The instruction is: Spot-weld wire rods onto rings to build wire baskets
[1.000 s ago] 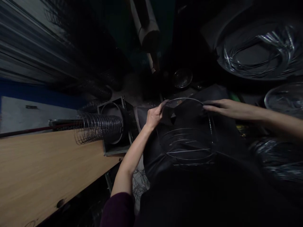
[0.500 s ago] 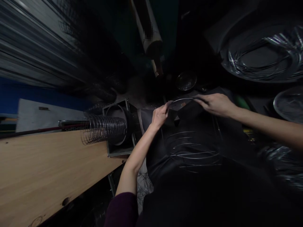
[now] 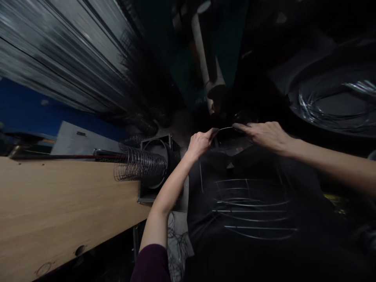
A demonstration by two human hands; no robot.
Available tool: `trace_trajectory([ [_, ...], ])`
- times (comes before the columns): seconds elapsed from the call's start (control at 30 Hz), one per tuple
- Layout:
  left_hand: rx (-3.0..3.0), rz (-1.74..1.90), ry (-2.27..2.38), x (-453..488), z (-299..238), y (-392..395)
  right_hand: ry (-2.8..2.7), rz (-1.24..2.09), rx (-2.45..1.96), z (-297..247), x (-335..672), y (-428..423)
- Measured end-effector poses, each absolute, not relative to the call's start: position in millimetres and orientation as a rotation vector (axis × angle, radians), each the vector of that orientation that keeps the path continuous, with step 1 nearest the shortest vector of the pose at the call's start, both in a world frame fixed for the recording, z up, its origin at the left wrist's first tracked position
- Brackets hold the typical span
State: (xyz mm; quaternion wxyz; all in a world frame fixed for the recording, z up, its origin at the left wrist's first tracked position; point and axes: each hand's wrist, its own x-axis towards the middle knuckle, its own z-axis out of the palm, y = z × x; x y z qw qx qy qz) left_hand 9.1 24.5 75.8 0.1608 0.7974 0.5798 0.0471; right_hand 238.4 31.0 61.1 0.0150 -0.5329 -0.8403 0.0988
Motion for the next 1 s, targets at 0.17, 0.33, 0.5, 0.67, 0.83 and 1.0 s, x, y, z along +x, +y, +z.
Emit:
trace_trajectory([
  [0.17,2.277,0.202,1.711,-1,98,31,-2.743,0.219,-1.597,92,225,43],
  [0.33,2.278,0.264,1.695,-7,106,45,-2.755,0.215,-1.585,109,217,55],
  [0.5,2.294,0.286,1.681,-8,102,55,-2.744,0.225,-1.574,109,217,64],
  [0.67,2.291,0.263,1.660,-7,98,58,-2.768,0.261,-1.621,108,217,66],
  [0.83,2.277,0.233,1.664,-7,100,59,-2.787,0.299,-1.608,109,218,68],
  [1.0,2.256,0.295,1.633,-8,103,62,-2.766,0.320,-1.636,116,217,70],
])
